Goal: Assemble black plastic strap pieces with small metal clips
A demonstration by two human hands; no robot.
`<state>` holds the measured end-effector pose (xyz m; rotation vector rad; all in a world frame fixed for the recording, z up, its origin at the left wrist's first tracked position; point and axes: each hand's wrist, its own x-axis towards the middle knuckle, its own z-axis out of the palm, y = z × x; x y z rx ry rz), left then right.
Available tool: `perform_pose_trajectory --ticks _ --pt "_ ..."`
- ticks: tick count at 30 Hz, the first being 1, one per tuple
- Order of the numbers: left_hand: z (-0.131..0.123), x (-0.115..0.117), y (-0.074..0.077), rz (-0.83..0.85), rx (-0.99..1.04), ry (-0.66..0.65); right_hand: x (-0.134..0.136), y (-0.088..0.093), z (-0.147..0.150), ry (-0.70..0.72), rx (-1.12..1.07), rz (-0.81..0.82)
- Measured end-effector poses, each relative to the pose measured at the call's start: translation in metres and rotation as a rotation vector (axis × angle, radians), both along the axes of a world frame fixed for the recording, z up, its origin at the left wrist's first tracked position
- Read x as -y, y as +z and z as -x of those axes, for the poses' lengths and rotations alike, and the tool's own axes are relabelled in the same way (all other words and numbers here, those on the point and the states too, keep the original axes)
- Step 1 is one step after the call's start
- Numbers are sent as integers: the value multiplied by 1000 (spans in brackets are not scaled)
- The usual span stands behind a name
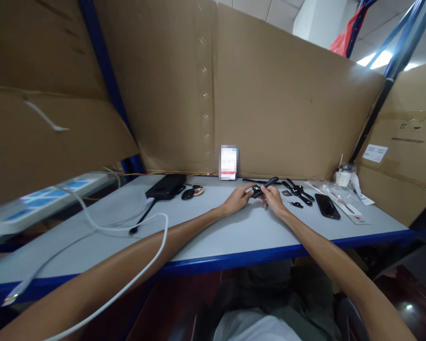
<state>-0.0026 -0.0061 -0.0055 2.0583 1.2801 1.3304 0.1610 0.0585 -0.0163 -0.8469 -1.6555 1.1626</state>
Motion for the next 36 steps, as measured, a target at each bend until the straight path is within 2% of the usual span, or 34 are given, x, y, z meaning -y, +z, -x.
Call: perform_pose_trajectory --ticks 7,11,19,31,36 --pt "1 -3 -5 309 130 -111 -1 -6 0 -19 -59 59" --pt "1 -7 -5 410 139 -100 0 -5 -1 -20 -66 56" --pt "-3 -9 -2 430 90 -93 1 0 -6 17 -57 76" --pt "2 4 10 529 250 -176 1 -2 -6 82 -74 -8" --pt "-1 7 14 554 262 -124 5 2 -7 82 -77 -6"
